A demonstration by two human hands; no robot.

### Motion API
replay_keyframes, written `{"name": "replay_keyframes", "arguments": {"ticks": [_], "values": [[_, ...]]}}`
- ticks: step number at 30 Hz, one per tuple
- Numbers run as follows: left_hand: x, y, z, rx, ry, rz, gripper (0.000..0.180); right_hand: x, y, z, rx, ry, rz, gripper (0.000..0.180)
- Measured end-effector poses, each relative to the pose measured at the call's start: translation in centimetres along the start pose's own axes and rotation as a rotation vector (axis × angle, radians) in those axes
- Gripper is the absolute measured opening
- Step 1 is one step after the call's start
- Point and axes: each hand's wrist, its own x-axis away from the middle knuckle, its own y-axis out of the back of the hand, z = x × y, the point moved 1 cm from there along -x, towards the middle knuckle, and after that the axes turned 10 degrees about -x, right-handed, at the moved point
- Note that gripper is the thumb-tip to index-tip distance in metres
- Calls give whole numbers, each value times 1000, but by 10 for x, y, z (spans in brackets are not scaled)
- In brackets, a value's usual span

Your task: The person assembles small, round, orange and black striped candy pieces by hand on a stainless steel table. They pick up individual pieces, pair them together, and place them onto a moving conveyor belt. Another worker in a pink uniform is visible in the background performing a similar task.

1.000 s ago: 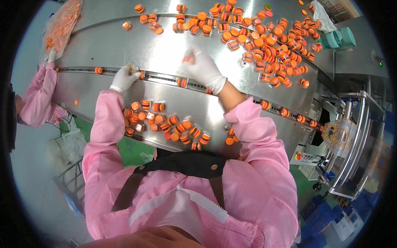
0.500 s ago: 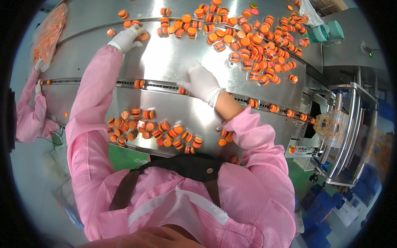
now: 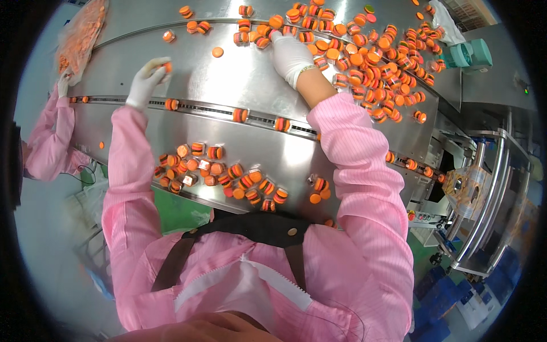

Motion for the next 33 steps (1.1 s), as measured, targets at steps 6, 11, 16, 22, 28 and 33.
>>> {"name": "replay_keyframes", "arguments": {"ticks": [6,11,16,22,28,33], "values": [[45,41,47,-110,354,118,22,48,15,26,-566,-85,154,21],[43,16,41,-491,444,190,22,97,21,61,-642,-161,408,24],[4,-18,-25,-1040,-32,-72,42,122,8,40,-381,-49,453,24],[-87,-60,-59,-1139,-568,-141,31,130,19,21,-140,-60,425,25],[-120,-78,-63,-1291,-310,178,29,84,38,18,-188,22,103,30],[-93,-83,-25,-899,-288,-149,31,1,5,44,28,63,-79,36]]}}
